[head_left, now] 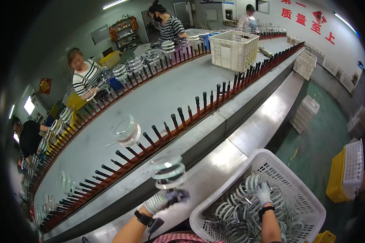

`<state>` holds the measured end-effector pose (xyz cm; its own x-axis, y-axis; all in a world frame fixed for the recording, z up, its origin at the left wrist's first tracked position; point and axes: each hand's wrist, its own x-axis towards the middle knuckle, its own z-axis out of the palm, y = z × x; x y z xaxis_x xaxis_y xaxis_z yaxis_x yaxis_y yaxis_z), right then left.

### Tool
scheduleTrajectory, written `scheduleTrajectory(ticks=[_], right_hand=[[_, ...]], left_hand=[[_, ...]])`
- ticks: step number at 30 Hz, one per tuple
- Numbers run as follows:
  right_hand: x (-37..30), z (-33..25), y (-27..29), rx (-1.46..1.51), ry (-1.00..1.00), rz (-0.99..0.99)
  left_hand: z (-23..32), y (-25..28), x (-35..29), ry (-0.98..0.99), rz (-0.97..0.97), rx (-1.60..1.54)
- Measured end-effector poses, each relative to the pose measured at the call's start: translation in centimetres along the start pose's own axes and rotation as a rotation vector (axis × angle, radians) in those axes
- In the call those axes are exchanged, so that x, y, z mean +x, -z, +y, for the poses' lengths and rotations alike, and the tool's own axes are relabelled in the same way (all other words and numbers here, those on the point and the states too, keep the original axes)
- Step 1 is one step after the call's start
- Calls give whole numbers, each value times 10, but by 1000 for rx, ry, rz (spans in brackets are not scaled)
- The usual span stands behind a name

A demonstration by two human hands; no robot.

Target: The person picks up metal rings and frames from a basket and places them onto vertical pegs on a moving conveyor belt.

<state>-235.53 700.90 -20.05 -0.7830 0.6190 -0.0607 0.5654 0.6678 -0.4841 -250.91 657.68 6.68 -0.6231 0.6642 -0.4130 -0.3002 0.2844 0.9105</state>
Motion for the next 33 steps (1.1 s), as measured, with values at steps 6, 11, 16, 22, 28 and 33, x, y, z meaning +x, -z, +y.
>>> scheduleTrajectory(ticks=[6,11,16,22,28,33], right_hand=[[-12,7,65,444,1,114],[-34,0,103,754,-167,-13],[-49,-16,132,839,-211,1],[-22,-8,158,795,-284,35],[43,-44,191,738,-126,21],[84,-66,209,840,-25,-83]], left_hand=[[27,87,146,-858,773,969],[40,147,239,-430,1096,1363],[36,181,275,119,1040,1120],[60,136,274,-133,1167,971],[31,168,278,-323,1214,644],[32,188,263,-321,805,128]])
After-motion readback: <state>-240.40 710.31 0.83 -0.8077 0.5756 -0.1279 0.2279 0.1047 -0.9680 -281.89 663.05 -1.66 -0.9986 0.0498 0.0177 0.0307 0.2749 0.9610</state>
